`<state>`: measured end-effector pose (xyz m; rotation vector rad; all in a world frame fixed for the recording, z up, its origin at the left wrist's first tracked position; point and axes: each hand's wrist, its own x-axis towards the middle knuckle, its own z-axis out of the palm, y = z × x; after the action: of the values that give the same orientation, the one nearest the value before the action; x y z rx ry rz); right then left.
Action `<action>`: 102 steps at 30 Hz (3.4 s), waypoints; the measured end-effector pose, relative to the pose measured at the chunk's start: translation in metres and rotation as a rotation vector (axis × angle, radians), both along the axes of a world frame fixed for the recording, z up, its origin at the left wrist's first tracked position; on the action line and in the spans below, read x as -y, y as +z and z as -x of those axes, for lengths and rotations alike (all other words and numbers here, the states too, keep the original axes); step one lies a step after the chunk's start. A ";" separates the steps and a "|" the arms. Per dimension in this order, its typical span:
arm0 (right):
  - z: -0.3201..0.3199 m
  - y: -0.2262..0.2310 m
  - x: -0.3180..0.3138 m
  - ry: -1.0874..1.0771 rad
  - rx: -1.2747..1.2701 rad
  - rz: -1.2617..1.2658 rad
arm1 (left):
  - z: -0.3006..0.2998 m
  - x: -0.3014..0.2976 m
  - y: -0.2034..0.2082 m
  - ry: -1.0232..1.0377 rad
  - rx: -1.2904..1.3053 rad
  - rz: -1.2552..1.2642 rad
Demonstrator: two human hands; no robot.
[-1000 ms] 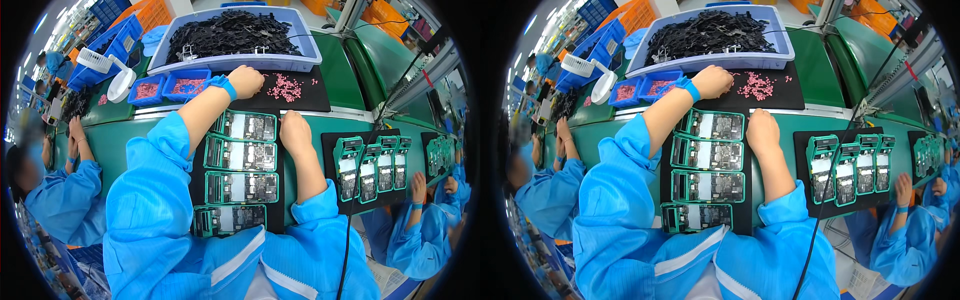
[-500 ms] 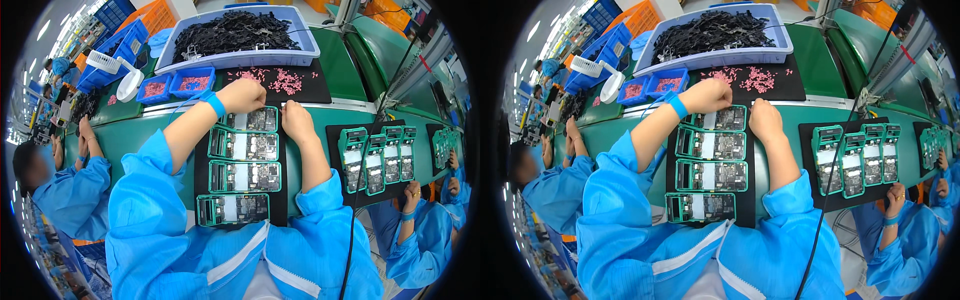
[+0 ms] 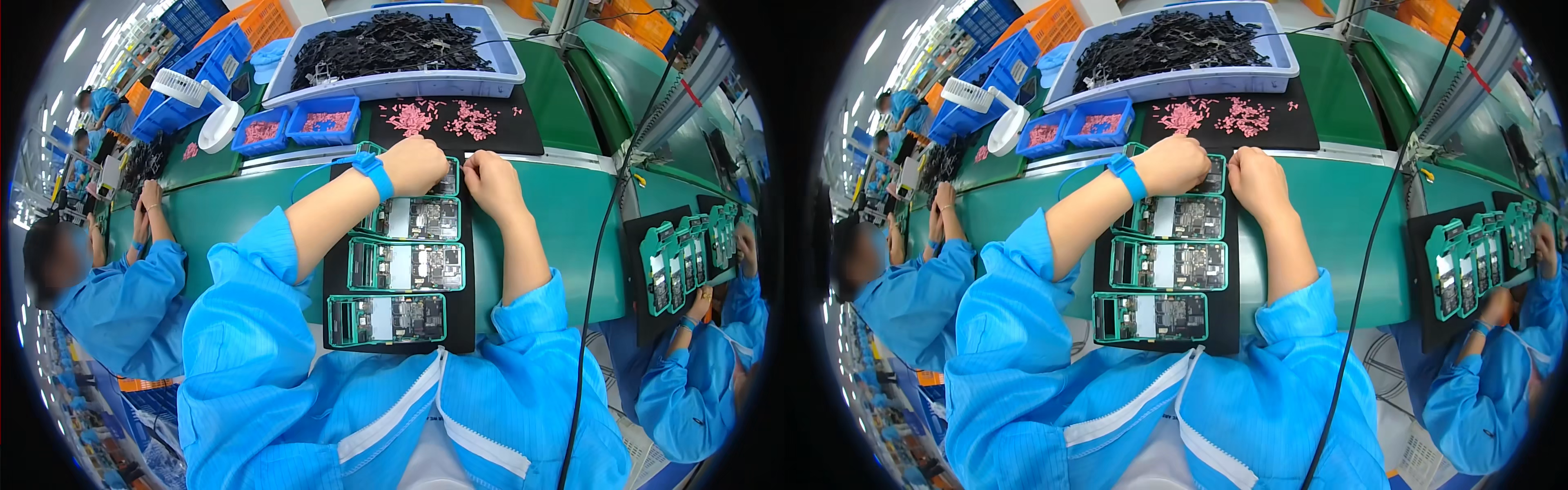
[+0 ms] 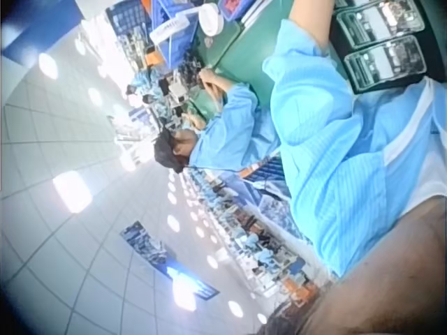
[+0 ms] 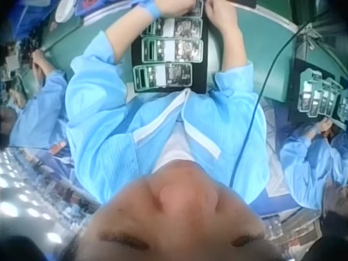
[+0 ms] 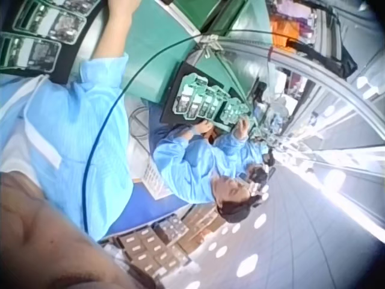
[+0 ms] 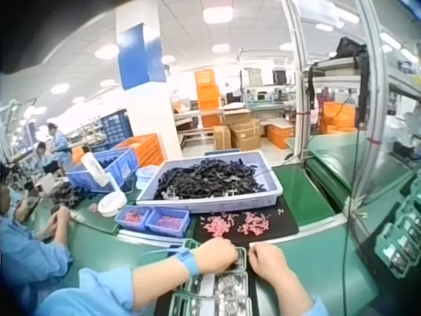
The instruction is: The worker is assembling internal components of electronic devices by picking small parts from trays and placing them into circuit board housings on an assembly line.
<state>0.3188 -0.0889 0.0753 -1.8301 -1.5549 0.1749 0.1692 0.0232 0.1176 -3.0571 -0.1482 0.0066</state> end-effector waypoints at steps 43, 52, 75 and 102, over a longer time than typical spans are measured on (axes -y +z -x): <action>0.061 0.018 0.042 0.531 0.464 0.078 | 0.058 0.010 -0.025 0.090 0.232 0.250; 0.051 0.014 0.050 0.531 0.281 0.010 | 0.053 0.012 -0.026 0.026 0.244 0.153; -0.070 -0.029 -0.055 0.002 -0.144 -0.186 | -0.057 -0.074 -0.011 0.456 0.209 0.350; -0.060 -0.026 -0.053 -0.120 0.214 -0.050 | -0.069 -0.090 -0.028 0.468 0.181 0.293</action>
<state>0.3784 -0.0356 0.0495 -1.9472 -1.5709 -0.1184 0.2380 0.1132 0.0896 -3.2177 -0.9476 -0.2391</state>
